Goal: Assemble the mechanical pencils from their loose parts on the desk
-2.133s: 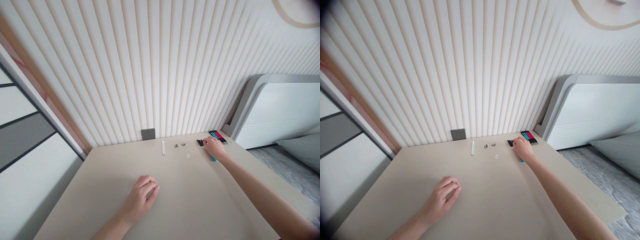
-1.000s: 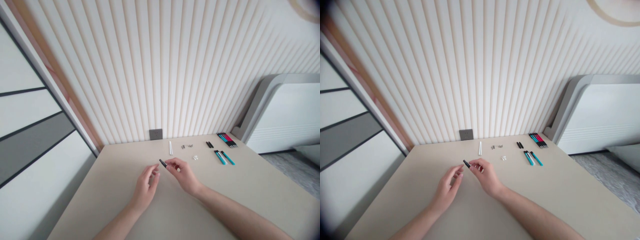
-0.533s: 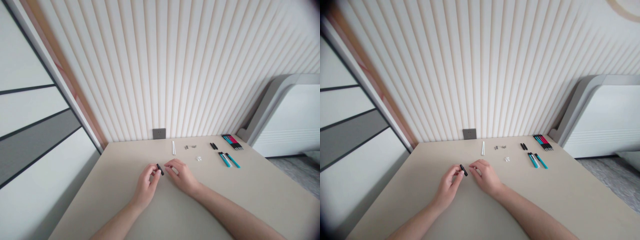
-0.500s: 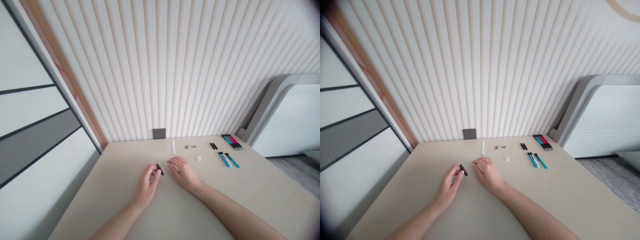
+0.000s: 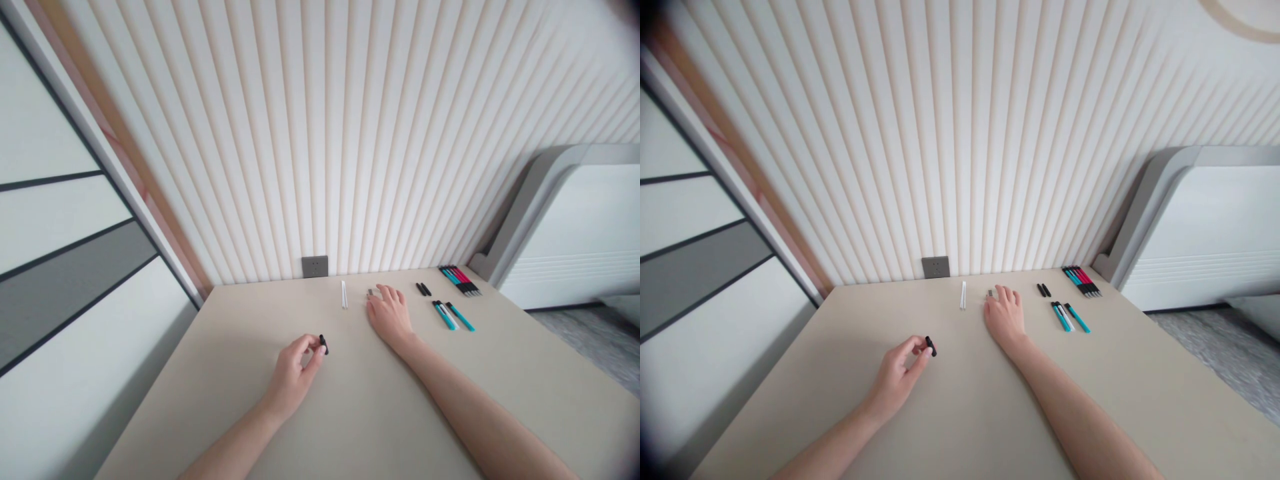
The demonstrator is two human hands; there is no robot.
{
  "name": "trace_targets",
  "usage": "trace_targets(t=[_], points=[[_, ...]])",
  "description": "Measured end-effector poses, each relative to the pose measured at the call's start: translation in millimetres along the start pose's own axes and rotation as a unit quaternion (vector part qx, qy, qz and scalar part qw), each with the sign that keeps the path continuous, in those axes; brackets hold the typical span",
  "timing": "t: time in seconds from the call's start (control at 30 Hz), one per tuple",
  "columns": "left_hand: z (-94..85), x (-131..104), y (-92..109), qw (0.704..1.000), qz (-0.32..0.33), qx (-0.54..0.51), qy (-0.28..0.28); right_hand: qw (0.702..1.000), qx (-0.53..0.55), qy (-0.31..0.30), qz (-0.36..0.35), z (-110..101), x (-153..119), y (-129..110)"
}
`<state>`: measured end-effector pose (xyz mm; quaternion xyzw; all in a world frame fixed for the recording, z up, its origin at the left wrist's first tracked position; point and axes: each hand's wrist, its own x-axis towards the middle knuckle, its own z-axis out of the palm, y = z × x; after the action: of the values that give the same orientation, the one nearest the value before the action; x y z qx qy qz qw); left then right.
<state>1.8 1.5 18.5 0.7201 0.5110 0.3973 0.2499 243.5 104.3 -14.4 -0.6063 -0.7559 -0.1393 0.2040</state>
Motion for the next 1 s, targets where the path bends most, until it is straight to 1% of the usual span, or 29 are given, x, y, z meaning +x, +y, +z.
trace_targets(t=[0.17, 0.37, 0.5, 0.6, 0.83, 1.0], points=[[1.2, -0.6, -1.7, 1.000, 0.009, 0.006, 0.011, 1.000, 0.021, 0.014, -0.012, -1.1, -3.2, -0.5], [1.9, -1.7, -3.9, 1.000, 0.015, 0.012, 0.005, 0.999, 0.038, -0.007, -0.017, 1.0, -4.7, -0.7], [1.3, -2.1, -2.5, 1.000, 0.014, 0.011, -0.004, 0.998, 0.051, -0.011, -0.021, -1.3, -4.1, -3.1], [0.8, -2.2, -1.1, 1.000, 0.016, 0.006, -0.012, 0.998, 0.056, -0.025, -0.032, -3.4, -3.5, -4.2], [0.1, -2.0, 1.9, 1.000, 0.025, 0.012, -0.012, 0.995, 0.077, -0.039, -0.055, -7.1, -4.7, -2.6], [1.6, -3.2, -2.9, 0.998, 0.058, 0.020, -0.010, 0.992, 0.097, -0.034, -0.079, -10.1, -5.5, -5.0]])
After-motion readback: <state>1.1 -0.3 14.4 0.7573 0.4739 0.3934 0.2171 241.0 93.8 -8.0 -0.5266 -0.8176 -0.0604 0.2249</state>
